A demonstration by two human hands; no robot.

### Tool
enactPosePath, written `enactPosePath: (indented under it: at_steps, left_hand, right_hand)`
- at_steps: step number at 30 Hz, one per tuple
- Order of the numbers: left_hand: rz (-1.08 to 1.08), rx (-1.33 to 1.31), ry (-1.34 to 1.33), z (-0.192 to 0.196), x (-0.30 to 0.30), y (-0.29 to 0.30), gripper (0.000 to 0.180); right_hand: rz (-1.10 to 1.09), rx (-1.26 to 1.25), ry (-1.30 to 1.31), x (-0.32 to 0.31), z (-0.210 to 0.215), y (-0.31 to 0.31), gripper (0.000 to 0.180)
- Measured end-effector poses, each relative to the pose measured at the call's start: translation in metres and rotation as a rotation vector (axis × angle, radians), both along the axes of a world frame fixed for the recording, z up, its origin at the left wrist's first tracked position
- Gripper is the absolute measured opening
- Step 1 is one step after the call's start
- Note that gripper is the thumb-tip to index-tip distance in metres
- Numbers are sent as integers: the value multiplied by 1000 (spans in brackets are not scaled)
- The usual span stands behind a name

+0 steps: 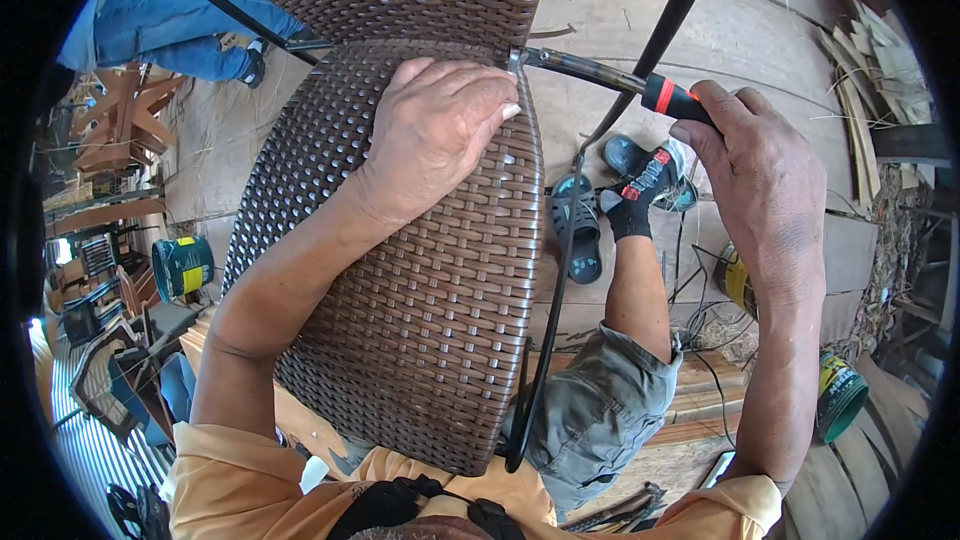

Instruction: Repairing the plastic weave of a chair using a heated tool to bond synthetic strands together.

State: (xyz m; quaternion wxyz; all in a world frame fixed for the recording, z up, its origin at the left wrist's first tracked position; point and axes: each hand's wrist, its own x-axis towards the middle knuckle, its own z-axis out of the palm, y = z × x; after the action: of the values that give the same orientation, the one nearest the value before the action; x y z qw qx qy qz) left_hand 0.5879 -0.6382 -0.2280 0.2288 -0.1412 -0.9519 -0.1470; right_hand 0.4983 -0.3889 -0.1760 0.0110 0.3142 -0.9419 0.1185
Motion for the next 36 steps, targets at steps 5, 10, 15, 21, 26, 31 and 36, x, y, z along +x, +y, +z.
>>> enactPosePath:
  at_steps: [5,10,15,21,26,31,36]
  left_hand:
    - [-15,65,-54,-5,-3,-5,13]
    - [-36,65,-44,-5,-2,-4,13]
    - [-46,46,-62,-5,-1,-4,13]
    - [-39,48,-76,-8,1,-2,13]
    - [-41,27,-73,-9,0,-3,13]
    - [-47,38,-70,-9,0,-4,12]
    - [-48,24,-76,-11,-2,-2,11]
  right_hand:
    - [4,22,30,-2,2,-1,30]
    - [25,49,46,1,7,-4,30]
    - [66,49,72,0,10,-7,29]
    - [89,141,118,0,20,-13,29]
    - [65,207,93,1,27,-20,29]
    - [110,249,147,-1,34,-23,29]
    - [135,240,135,-6,29,-21,32]
